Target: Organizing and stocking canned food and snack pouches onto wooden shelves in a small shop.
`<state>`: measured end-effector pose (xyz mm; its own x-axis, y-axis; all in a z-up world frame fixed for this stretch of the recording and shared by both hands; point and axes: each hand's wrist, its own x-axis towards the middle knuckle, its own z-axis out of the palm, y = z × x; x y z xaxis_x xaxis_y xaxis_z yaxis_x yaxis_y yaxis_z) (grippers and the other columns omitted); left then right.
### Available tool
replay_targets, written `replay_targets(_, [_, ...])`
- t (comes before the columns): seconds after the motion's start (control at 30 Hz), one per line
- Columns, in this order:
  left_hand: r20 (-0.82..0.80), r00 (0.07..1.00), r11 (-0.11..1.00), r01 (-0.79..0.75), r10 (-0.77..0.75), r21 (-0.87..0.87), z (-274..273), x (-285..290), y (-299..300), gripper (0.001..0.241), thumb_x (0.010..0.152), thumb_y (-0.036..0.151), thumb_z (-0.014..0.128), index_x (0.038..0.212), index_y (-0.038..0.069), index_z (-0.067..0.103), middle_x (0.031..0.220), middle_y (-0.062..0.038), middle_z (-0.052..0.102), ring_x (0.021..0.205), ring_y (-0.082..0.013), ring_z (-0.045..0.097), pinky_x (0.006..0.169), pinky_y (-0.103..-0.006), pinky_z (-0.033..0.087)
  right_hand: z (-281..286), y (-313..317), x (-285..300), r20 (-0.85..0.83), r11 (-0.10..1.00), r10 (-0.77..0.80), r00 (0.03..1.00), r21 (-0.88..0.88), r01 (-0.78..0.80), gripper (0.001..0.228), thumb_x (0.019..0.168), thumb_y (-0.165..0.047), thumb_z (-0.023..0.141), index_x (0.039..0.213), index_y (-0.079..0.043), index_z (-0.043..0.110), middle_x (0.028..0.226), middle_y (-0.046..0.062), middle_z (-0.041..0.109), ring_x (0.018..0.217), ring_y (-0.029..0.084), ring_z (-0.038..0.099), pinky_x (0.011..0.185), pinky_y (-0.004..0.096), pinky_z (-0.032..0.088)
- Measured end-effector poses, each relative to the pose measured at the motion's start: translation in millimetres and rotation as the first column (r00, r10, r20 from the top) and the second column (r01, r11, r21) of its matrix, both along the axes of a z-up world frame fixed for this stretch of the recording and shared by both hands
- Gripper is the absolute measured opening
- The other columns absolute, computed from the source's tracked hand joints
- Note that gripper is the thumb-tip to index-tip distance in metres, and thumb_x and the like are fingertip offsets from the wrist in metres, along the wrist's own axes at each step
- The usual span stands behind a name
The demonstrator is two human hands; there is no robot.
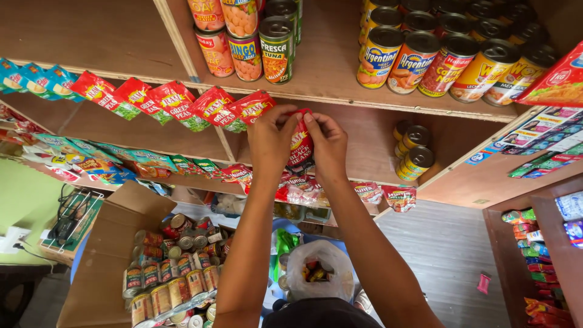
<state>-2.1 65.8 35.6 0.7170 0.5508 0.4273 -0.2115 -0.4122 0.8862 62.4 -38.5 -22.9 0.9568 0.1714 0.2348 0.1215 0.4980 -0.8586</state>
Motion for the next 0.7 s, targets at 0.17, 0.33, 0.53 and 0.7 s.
replay_targets(0.17, [0.026, 0.998, 0.998, 0.059, -0.059, 0.009, 0, -3, -1, 0.021, 0.089, 0.014, 0.075, 0.107, 0.004, 0.077, 0.087, -0.013, 0.079, 0.077, -0.0202, 0.078, 0.071, -0.0324, 0.059, 1, -9, 0, 0.059, 1.000, 0.005, 0.998, -0.030, -0.003, 0.015, 0.098, -0.011, 0.072, 0.107, 0.002, 0.071, 0.100, 0.005, 0.074, 0.088, 0.008, 0.067, 0.078, 0.024, 0.056])
replay_targets(0.33, [0.019, 0.996, 0.995, 0.087, -0.088, 0.053, 1, -6, -7, 0.017, 0.090, 0.014, 0.076, 0.104, 0.005, 0.078, 0.089, -0.012, 0.079, 0.080, -0.0192, 0.078, 0.073, -0.0321, 0.059, 0, -17, -2, 0.038, 0.999, 0.017, 0.999, -0.049, -0.015, 0.015, 0.098, -0.010, 0.071, 0.107, 0.002, 0.071, 0.100, 0.005, 0.073, 0.088, 0.008, 0.066, 0.078, 0.023, 0.055])
replay_targets(0.53, [-0.010, 0.994, 0.994, 0.107, -0.107, 0.033, 0, -11, -13, 0.016, 0.091, 0.016, 0.074, 0.102, 0.005, 0.078, 0.087, -0.012, 0.078, 0.079, -0.0211, 0.079, 0.071, -0.0332, 0.059, 8, -20, -15, 0.138, 0.998, -0.062, 0.989, 0.013, 0.061, 0.023, 0.095, -0.003, 0.073, 0.115, -0.006, 0.062, 0.098, 0.004, 0.067, 0.090, 0.008, 0.062, 0.078, 0.022, 0.052])
replay_targets(0.7, [0.039, 0.991, 0.987, 0.123, -0.128, 0.099, -9, -17, -16, 0.016, 0.092, 0.015, 0.072, 0.103, 0.004, 0.076, 0.091, -0.014, 0.078, 0.080, -0.0253, 0.078, 0.071, -0.0350, 0.059, 13, -29, -29, 0.530, 0.913, -0.217, 0.820, -0.187, 0.363, 0.022, 0.097, 0.002, 0.071, 0.118, -0.003, 0.070, 0.108, 0.004, 0.066, 0.102, 0.012, 0.065, 0.094, 0.026, 0.055])
